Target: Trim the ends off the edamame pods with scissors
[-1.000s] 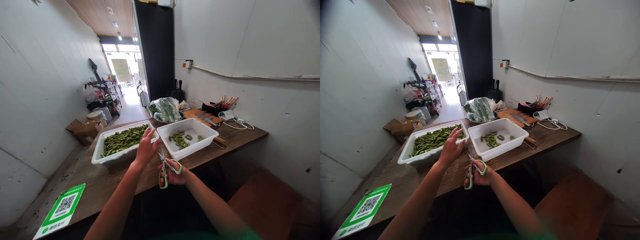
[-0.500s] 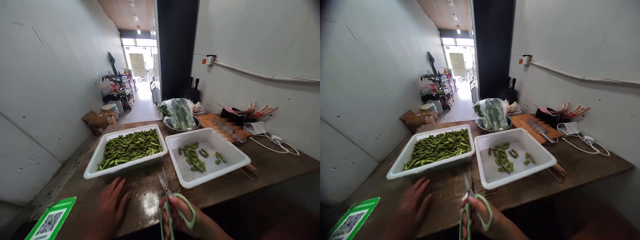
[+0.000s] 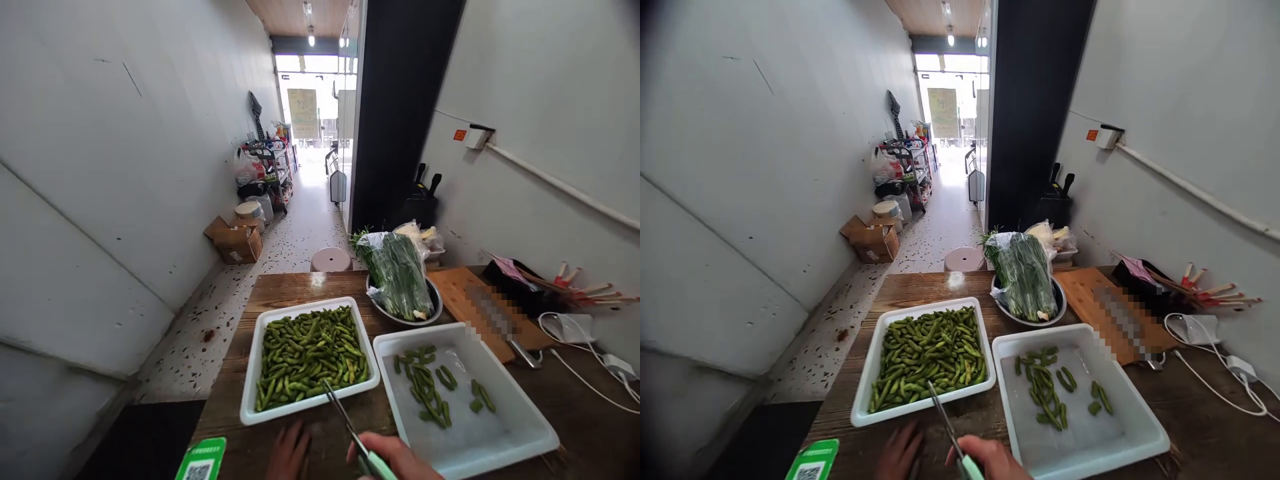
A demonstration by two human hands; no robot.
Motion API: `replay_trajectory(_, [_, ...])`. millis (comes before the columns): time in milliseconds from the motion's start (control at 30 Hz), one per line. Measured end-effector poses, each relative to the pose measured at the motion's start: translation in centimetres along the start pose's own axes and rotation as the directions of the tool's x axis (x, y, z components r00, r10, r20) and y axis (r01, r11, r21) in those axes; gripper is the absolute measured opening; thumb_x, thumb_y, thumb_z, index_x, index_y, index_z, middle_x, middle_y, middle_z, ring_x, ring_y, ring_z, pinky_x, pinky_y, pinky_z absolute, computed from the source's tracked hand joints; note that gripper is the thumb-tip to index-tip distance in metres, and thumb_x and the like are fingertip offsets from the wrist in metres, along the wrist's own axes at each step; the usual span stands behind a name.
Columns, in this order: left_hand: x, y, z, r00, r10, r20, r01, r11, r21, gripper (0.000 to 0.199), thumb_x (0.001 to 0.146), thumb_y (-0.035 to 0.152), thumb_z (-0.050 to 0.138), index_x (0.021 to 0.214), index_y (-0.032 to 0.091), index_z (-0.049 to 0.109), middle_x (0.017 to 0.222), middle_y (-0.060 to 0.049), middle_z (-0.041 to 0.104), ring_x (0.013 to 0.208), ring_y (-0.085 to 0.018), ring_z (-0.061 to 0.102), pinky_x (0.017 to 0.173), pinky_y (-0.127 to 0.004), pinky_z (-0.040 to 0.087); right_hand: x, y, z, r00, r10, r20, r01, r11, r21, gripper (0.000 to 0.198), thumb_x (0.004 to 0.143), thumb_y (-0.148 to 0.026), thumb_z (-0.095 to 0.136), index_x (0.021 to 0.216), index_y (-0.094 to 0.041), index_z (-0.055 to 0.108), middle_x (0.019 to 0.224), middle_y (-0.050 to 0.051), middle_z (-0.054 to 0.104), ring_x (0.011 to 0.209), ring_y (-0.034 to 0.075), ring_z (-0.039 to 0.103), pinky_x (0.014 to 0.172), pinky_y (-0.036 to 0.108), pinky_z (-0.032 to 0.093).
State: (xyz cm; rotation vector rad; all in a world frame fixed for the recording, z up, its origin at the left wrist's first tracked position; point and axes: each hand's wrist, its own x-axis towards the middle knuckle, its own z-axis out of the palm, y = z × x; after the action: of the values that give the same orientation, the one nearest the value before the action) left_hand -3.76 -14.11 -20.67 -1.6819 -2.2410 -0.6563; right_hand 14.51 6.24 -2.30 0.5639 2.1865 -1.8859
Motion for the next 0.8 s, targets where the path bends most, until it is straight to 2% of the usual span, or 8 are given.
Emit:
replay_trajectory(67, [0.6, 0.0, -2.6, 0.999, 0.023, 0.048, -0.019, 0.995, -0.094, 0.042, 0.08, 0.019, 0.045, 0.115, 0.03, 0.063, 0.115, -0.009, 0.065, 0.105, -0.027, 0.061, 0.081, -0.035, 0.056, -0.5, -3.7, -0.6, 1.0, 0.002, -0.026, -0.003, 0.999, -0.038, 0.033, 0.071, -0.045, 0.057, 0.092, -0.02, 0.06, 0.064, -0.003, 0.041, 0.062, 0.011, 0.037, 0.058, 0.022, 0.032])
replay_trajectory(133, [1.2, -0.1, -6.1, 0.994, -0.02, 0.107, 0.044, 0.975, -0.22, 0.046, 0.08, 0.016, 0.042, 0.12, 0.033, 0.059, 0.12, -0.006, 0.062, 0.108, -0.023, 0.059, 0.085, -0.031, 0.054, -1.2, -6.1, -0.8, 0.998, 0.029, -0.065, -0.033, 0.998, -0.063, 0.03, 0.072, -0.043, 0.056, 0.089, -0.018, 0.058, 0.065, -0.003, 0.042, 0.063, 0.011, 0.038, 0.057, 0.021, 0.031])
replay_trajectory(233, [1.9, -1.3, -11.5, 0.963, -0.249, 0.1, 0.268, 0.918, -0.293, 0.042, 0.082, 0.017, 0.04, 0.115, 0.03, 0.063, 0.123, -0.006, 0.06, 0.109, -0.02, 0.059, 0.089, -0.031, 0.051, -2.6, -7.4, -0.9, 0.991, 0.093, -0.097, -0.102, 0.991, -0.082, 0.026, 0.073, -0.04, 0.056, 0.084, -0.017, 0.055, 0.064, -0.004, 0.042, 0.062, 0.011, 0.038, 0.056, 0.02, 0.03])
replay_trajectory(333, [1.5, -3.5, -16.3, 0.867, -0.498, 0.014, 0.488, 0.843, -0.225, 0.029, 0.08, 0.028, 0.047, 0.098, 0.023, 0.07, 0.114, -0.01, 0.062, 0.102, -0.024, 0.062, 0.086, -0.035, 0.052, -3.8, -6.9, -1.0, 0.984, 0.155, -0.09, -0.16, 0.986, -0.054, 0.028, 0.074, -0.042, 0.056, 0.084, -0.017, 0.054, 0.062, -0.004, 0.043, 0.059, 0.01, 0.039, 0.054, 0.021, 0.03])
replay_trajectory(467, [-1.5, -4.9, -21.5, 0.707, -0.702, -0.089, 0.694, 0.712, -0.103, 0.031, 0.075, 0.04, 0.05, 0.087, 0.021, 0.071, 0.111, -0.013, 0.06, 0.096, -0.028, 0.062, 0.077, -0.039, 0.054, -4.5, -4.8, -1.7, 0.987, 0.143, -0.071, -0.147, 0.988, -0.055, 0.031, 0.073, -0.047, 0.058, 0.083, -0.018, 0.054, 0.062, -0.003, 0.046, 0.059, 0.01, 0.04, 0.054, 0.021, 0.031])
replay_trajectory(567, [-4.0, -2.9, -24.5, 0.574, -0.812, -0.103, 0.812, 0.581, -0.059, 0.031, 0.071, 0.046, 0.052, 0.084, 0.024, 0.069, 0.1, -0.009, 0.065, 0.087, -0.025, 0.064, 0.072, -0.036, 0.054, -4.6, -3.2, -2.5, 0.989, 0.131, -0.066, -0.134, 0.99, -0.039, 0.036, 0.072, -0.052, 0.058, 0.08, -0.018, 0.054, 0.061, -0.003, 0.045, 0.058, 0.01, 0.042, 0.053, 0.021, 0.033])
replay_trajectory(700, [-5.5, 0.8, -27.0, 0.487, -0.872, -0.035, 0.873, 0.488, -0.003, 0.03, 0.073, 0.047, 0.05, 0.084, 0.027, 0.068, 0.091, -0.005, 0.071, 0.082, -0.024, 0.066, 0.079, -0.034, 0.052, -4.4, -1.5, -3.4, 0.972, 0.231, -0.034, -0.227, 0.969, 0.094, 0.045, 0.072, -0.062, 0.054, 0.087, -0.019, 0.051, 0.057, -0.006, 0.039, 0.047, 0.01, 0.042, 0.046, 0.022, 0.034])
replay_trajectory(800, [-6.0, 1.8, -28.1, 0.407, -0.913, 0.011, 0.911, 0.407, 0.073, 0.033, 0.075, 0.048, 0.047, 0.085, 0.025, 0.069, 0.092, -0.006, 0.073, 0.085, -0.024, 0.067, 0.081, -0.033, 0.051, -3.9, -0.9, -3.6, 0.956, 0.286, -0.057, -0.273, 0.947, 0.169, 0.049, 0.071, -0.065, 0.053, 0.091, -0.021, 0.051, 0.056, -0.006, 0.04, 0.045, 0.012, 0.046, 0.044, 0.024, 0.036])
